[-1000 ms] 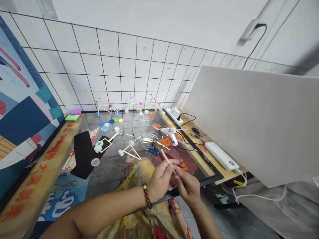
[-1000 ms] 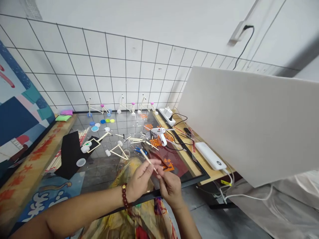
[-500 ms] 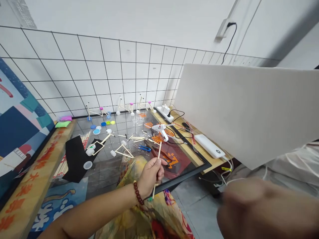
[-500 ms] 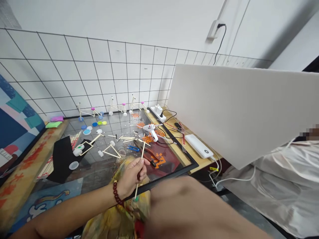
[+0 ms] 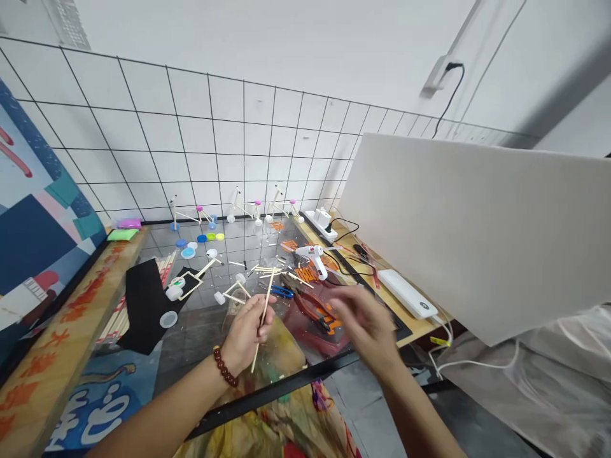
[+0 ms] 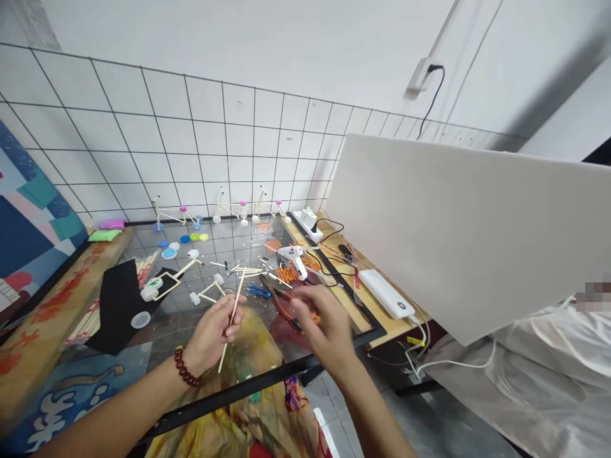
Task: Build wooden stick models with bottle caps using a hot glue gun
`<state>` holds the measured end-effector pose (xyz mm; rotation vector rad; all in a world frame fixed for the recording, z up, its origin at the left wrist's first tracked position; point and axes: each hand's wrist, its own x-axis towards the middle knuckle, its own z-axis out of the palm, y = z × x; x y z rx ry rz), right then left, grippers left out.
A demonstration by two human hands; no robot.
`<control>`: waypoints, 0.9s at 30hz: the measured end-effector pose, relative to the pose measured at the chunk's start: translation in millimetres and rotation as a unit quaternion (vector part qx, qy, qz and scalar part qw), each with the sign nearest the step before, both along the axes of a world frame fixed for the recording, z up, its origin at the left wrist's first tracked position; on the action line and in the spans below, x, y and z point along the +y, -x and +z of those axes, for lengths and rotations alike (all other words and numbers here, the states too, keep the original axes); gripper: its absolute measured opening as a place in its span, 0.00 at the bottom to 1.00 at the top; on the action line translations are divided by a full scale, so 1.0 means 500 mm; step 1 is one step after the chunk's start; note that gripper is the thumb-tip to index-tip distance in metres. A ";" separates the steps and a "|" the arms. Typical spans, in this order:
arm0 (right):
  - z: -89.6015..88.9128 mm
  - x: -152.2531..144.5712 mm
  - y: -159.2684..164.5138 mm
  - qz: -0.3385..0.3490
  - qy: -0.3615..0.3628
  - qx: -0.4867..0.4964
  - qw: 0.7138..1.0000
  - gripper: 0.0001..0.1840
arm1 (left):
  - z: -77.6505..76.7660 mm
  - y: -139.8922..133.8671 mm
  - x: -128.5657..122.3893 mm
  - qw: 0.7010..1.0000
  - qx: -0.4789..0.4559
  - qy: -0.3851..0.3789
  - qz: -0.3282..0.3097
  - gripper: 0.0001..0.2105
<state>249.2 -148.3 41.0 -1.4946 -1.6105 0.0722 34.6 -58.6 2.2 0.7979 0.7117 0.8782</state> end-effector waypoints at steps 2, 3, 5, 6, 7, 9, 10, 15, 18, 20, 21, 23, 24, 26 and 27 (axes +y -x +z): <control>-0.055 0.069 -0.008 -0.024 0.094 -0.076 0.992 0.19 | -0.004 0.013 0.005 1.000 -0.002 0.002 0.010 0.29; -0.080 0.093 -0.010 -0.042 0.142 -0.118 0.982 0.22 | -0.005 0.017 0.007 1.000 -0.007 0.007 0.012 0.29; -0.115 0.118 -0.009 -0.079 0.203 -0.181 0.959 0.25 | -0.003 0.022 0.010 1.000 -0.021 0.017 0.007 0.29; -0.125 0.122 -0.007 -0.084 0.220 -0.202 0.951 0.23 | -0.001 0.024 0.012 0.999 -0.027 0.021 0.004 0.29; -0.129 0.123 -0.005 -0.082 0.231 -0.220 0.944 0.20 | 0.000 0.025 0.014 0.999 -0.033 0.023 0.003 0.28; -0.126 0.122 0.001 -0.063 0.244 -0.255 0.934 0.13 | 0.002 0.026 0.018 0.999 -0.041 0.025 0.003 0.27; -0.121 0.123 0.002 -0.055 0.251 -0.268 0.929 0.11 | 0.001 0.026 0.019 0.999 -0.043 0.026 0.002 0.27; -0.092 0.132 -0.009 -0.040 0.276 -0.147 0.949 0.15 | -0.004 0.027 0.025 0.998 -0.043 0.035 0.005 0.25; -0.067 0.114 -0.014 0.023 0.305 0.154 0.940 0.22 | -0.001 0.030 0.028 0.998 -0.047 0.037 0.004 0.25; -0.047 0.092 -0.006 0.096 0.331 0.367 0.864 0.25 | 0.003 0.032 0.030 0.998 -0.051 0.036 0.001 0.24; -0.038 0.081 0.001 0.133 0.339 0.444 0.819 0.26 | 0.004 0.033 0.031 0.998 -0.051 0.036 0.001 0.24; -0.026 0.061 0.016 0.183 0.343 0.528 0.755 0.25 | 0.005 0.034 0.033 0.998 -0.048 0.037 -0.002 0.24; -0.024 0.053 0.022 0.197 0.343 0.546 0.738 0.25 | 0.005 0.034 0.033 0.998 -0.045 0.038 -0.004 0.23; -0.024 0.043 0.030 0.211 0.351 0.549 0.728 0.24 | 0.004 0.033 0.035 0.999 -0.039 0.037 -0.010 0.23; -0.026 0.039 0.030 0.214 0.360 0.538 0.731 0.25 | 0.003 0.033 0.035 0.999 -0.037 0.036 -0.012 0.22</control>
